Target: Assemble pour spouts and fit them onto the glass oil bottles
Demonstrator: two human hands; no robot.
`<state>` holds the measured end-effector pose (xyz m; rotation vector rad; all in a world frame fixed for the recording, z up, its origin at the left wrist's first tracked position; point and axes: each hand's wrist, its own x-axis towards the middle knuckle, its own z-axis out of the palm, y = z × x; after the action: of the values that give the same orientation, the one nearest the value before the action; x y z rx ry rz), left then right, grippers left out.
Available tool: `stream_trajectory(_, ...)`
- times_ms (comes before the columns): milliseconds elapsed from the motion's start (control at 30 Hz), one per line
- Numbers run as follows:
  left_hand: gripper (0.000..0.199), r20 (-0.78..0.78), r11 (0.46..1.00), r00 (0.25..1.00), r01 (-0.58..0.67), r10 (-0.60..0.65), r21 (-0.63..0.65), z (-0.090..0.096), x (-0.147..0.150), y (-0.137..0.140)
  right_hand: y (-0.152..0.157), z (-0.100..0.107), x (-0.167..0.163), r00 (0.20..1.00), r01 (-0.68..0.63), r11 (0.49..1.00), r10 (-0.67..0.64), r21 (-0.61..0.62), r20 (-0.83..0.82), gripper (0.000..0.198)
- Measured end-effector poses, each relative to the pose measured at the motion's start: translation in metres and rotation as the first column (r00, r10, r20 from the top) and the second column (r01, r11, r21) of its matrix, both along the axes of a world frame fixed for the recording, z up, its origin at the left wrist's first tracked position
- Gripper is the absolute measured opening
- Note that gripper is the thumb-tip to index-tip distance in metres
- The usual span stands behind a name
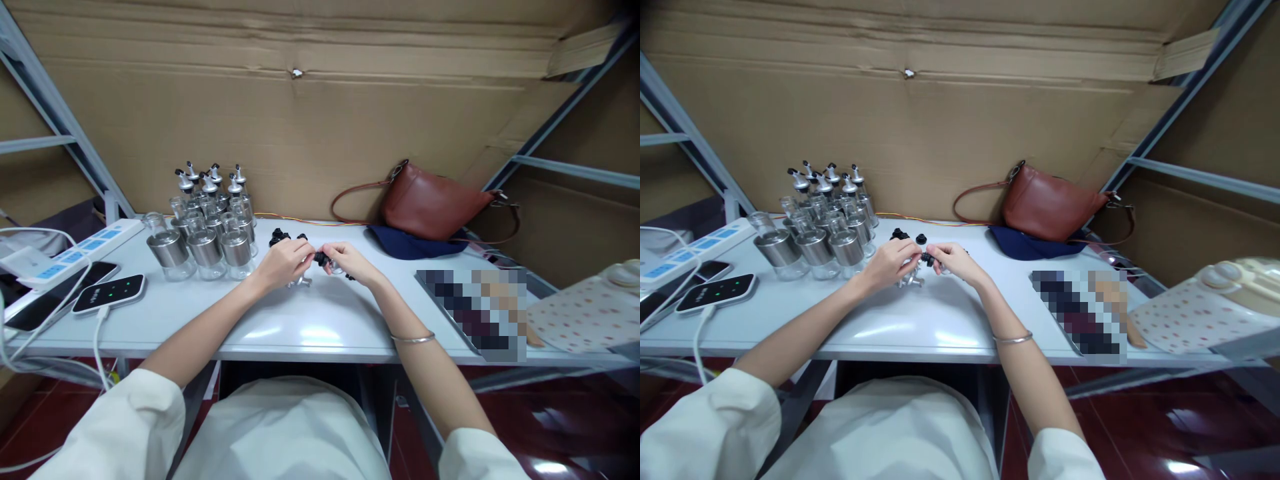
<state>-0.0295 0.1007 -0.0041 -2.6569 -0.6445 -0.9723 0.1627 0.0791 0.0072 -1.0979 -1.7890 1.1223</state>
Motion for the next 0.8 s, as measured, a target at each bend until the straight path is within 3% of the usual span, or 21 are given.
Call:
stream_trajectory(133,0.015,0.134,0.981,0.988,-0.056,0.082,-0.187,0.001,0.000,0.001,0.000,0.000,0.000,0.997,0.049,0.995,-0.044,0.084,-0.059,0.044)
stream_trajectory(200,0.013,0.265,0.924,0.954,-0.032,0.143,-0.382,0.001,0.003,0.000,0.004,-0.003,0.000,0.982,0.096,0.991,-0.079,0.093,-0.172,0.041)
stream_trajectory(233,0.012,0.334,0.867,0.926,0.014,0.178,-0.499,0.001,0.005,0.000,0.007,-0.005,0.001,0.963,0.127,0.988,-0.103,0.085,-0.248,0.041)
stream_trajectory(300,0.013,0.450,0.693,0.860,0.171,0.242,-0.700,0.001,0.009,-0.001,0.012,-0.007,0.001,0.912,0.195,0.980,-0.167,0.039,-0.376,0.041)
stream_trajectory(367,0.015,0.512,0.476,0.805,0.339,0.300,-0.812,0.001,0.013,-0.002,0.016,-0.009,0.001,0.863,0.256,0.967,-0.237,-0.020,-0.446,0.045)
stream_trajectory(467,0.014,0.530,0.172,0.756,0.506,0.384,-0.845,0.003,0.016,-0.004,0.015,-0.009,-0.001,0.816,0.281,0.957,-0.276,-0.067,-0.508,0.050)
stream_trajectory(533,0.012,0.527,0.035,0.740,0.567,0.418,-0.823,0.004,0.018,-0.007,0.012,-0.007,-0.003,0.810,0.244,0.967,-0.244,-0.071,-0.534,0.050)
stream_trajectory(633,0.013,0.528,-0.043,0.732,0.601,0.431,-0.798,0.004,0.020,-0.012,0.008,-0.005,-0.006,0.827,0.167,0.982,-0.189,-0.090,-0.529,0.050)
stream_trajectory(800,0.013,0.556,-0.034,0.707,0.631,0.438,-0.775,0.002,0.022,-0.013,0.004,-0.005,-0.009,0.864,0.085,0.992,-0.122,-0.097,-0.489,0.049)
